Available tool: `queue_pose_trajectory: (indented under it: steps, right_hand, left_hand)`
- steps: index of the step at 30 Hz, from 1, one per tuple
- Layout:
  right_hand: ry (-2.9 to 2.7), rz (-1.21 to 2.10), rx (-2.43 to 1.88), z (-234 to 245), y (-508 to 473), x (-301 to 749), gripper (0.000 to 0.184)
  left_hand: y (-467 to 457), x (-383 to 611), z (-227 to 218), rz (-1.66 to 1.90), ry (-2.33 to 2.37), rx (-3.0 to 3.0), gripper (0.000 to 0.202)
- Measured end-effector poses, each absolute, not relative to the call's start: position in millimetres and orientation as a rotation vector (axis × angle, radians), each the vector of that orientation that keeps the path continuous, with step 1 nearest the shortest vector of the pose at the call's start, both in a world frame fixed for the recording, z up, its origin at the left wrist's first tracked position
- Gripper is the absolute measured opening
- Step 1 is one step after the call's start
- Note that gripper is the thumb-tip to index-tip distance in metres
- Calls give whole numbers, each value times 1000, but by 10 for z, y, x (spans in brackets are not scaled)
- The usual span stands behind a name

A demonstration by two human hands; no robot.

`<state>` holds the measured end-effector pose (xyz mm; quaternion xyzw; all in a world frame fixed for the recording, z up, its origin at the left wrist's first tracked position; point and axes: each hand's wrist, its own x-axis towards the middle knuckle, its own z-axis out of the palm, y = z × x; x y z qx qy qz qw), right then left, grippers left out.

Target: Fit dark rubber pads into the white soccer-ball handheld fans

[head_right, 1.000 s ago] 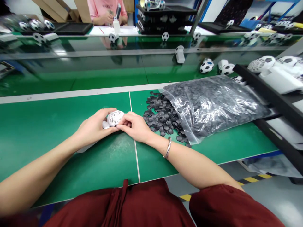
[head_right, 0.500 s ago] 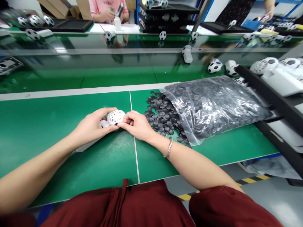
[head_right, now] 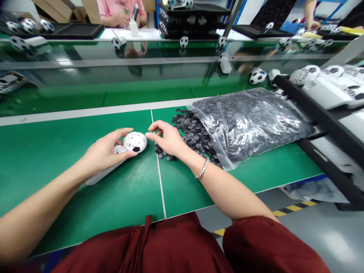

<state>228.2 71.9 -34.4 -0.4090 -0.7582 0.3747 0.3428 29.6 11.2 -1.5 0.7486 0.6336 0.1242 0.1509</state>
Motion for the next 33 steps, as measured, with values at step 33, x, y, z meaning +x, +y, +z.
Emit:
queue_pose_trajectory:
  steps: [33]
  right_hand:
    - [-1839,1425,-740,-159,461,2257,4]
  left_hand:
    - [-1,445,27,730,1598,2328,22]
